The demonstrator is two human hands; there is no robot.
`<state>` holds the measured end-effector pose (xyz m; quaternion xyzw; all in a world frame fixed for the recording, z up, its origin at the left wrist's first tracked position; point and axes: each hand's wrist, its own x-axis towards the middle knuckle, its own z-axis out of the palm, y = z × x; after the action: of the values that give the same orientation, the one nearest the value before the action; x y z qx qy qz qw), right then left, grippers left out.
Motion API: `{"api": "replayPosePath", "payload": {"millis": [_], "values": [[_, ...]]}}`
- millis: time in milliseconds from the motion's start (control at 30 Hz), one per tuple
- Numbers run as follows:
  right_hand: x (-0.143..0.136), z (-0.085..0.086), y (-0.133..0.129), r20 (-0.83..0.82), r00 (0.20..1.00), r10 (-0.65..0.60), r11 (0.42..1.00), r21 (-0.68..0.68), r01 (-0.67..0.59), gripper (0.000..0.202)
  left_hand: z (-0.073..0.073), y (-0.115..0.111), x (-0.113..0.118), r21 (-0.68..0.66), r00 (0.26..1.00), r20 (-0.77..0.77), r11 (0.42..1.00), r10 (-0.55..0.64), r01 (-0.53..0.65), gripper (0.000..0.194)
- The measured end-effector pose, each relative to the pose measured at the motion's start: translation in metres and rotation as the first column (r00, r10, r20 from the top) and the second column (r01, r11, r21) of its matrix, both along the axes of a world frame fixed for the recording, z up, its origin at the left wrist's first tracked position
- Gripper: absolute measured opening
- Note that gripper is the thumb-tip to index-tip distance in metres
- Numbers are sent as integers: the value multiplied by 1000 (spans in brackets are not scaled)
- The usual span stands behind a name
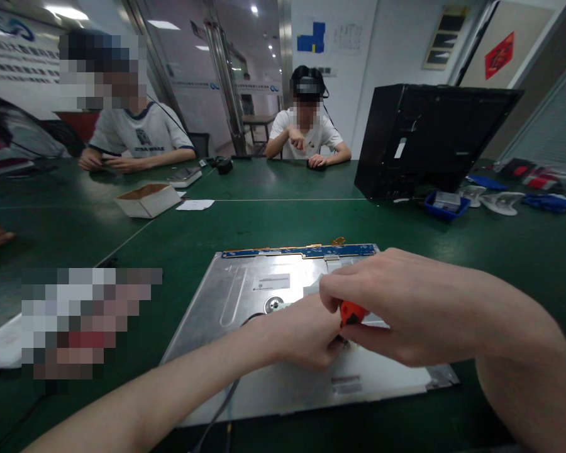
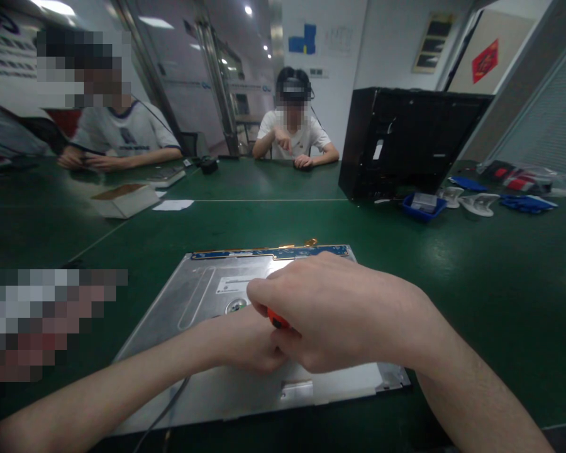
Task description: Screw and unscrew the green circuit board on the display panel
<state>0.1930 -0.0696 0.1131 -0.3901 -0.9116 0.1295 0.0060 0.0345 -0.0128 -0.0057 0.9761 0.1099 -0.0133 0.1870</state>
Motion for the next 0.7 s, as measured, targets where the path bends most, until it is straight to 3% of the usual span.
{"api": "replayPosePath", "payload": {"millis": [233, 500, 700], "values": [[-1, -4, 1, 59, 987, -150, 977, 165, 139, 8, 1, 1, 3, 57, 999, -18, 997, -42, 43, 4], [2, -4, -5, 36, 996, -82, 995, 64, 80, 6, -4, 4, 4, 6, 998, 7, 998, -65, 65, 9], [3, -8, 0, 46, 988, -144, 981, 136, 137, 5, -3, 5, 4, 40, 997, 26, 996, -77, 76, 10]]}}
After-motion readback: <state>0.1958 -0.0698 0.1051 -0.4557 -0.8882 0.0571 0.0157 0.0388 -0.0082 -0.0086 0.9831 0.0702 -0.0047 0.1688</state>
